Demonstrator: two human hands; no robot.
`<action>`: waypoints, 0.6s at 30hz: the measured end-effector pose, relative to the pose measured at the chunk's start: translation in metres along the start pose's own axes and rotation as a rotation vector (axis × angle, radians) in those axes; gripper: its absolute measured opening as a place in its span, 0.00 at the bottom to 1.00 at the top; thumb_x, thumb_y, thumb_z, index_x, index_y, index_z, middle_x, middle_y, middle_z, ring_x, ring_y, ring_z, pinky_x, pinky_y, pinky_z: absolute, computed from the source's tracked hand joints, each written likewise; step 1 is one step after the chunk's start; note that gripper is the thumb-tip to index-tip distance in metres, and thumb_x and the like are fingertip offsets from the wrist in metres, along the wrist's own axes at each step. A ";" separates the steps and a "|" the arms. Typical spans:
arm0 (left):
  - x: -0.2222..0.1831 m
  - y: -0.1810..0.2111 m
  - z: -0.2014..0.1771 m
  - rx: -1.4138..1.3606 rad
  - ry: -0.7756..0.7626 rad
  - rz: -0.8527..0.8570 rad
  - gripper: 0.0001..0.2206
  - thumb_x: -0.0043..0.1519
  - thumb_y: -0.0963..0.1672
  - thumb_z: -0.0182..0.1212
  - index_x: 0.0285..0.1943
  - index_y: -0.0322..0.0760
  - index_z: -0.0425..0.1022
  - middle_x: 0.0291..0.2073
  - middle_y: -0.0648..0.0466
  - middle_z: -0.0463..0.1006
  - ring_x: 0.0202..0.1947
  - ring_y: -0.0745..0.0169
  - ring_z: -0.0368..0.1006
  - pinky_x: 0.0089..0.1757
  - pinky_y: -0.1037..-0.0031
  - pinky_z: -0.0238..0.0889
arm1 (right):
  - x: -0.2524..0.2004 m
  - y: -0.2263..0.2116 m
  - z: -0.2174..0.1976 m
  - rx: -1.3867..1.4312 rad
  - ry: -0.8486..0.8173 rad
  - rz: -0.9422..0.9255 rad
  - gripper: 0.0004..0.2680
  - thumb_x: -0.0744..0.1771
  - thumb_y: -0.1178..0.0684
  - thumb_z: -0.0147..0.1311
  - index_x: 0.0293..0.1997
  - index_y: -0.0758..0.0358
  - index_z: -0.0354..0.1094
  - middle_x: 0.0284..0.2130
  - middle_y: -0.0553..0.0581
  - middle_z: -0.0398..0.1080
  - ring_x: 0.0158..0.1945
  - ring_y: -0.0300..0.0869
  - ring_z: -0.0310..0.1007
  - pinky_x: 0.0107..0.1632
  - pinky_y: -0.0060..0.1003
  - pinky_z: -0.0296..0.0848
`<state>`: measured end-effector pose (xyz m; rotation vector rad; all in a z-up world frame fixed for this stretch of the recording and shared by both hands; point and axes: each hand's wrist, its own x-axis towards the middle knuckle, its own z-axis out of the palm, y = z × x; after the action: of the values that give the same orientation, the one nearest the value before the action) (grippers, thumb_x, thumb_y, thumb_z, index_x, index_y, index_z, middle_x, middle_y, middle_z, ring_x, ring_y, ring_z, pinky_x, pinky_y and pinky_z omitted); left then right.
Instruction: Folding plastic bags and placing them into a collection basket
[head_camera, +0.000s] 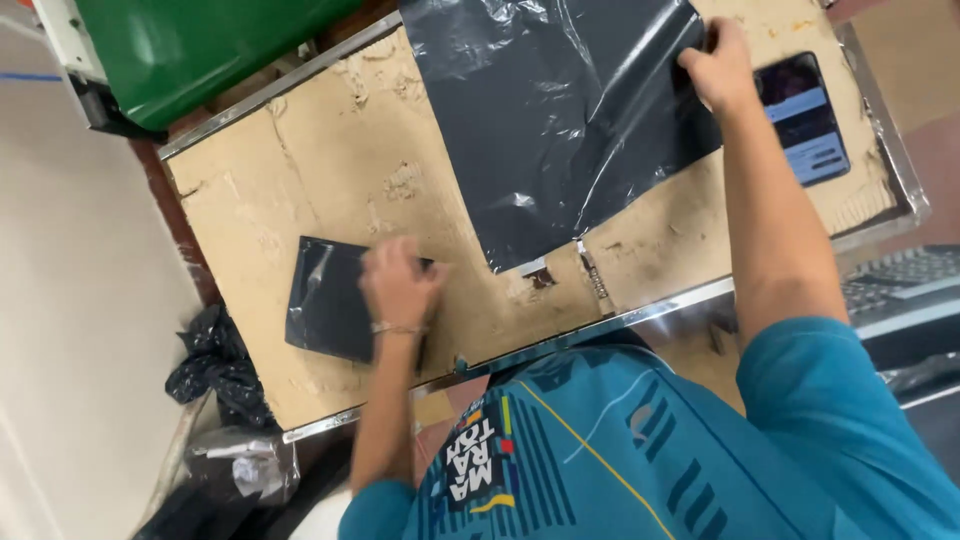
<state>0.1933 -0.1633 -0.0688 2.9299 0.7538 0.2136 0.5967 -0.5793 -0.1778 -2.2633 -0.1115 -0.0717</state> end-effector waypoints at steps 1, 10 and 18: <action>-0.009 0.036 0.029 -0.124 -0.028 0.257 0.31 0.53 0.63 0.59 0.50 0.38 0.71 0.46 0.45 0.74 0.49 0.39 0.69 0.49 0.50 0.58 | 0.009 -0.008 -0.002 0.061 -0.145 0.069 0.13 0.62 0.51 0.58 0.48 0.62 0.67 0.41 0.55 0.69 0.44 0.44 0.67 0.47 0.40 0.66; 0.016 0.140 0.094 0.038 0.230 0.580 0.26 0.40 0.47 0.74 0.51 0.48 0.78 0.44 0.61 0.74 0.46 0.55 0.69 0.34 0.68 0.65 | -0.022 -0.099 -0.077 0.167 -0.682 0.098 0.15 0.68 0.57 0.56 0.60 0.65 0.59 0.51 0.59 0.69 0.52 0.46 0.69 0.55 0.40 0.67; 0.039 0.116 -0.017 -0.053 0.002 0.871 0.10 0.46 0.35 0.58 0.27 0.45 0.65 0.19 0.58 0.62 0.21 0.56 0.62 0.20 0.69 0.49 | -0.073 -0.133 -0.112 0.347 -0.376 -0.309 0.30 0.69 0.70 0.59 0.77 0.70 0.40 0.69 0.71 0.59 0.50 0.50 0.72 0.53 0.43 0.71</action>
<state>0.2793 -0.2441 -0.0312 2.9873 -0.5616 0.2876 0.5089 -0.5846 -0.0112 -1.8740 -0.6248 0.1977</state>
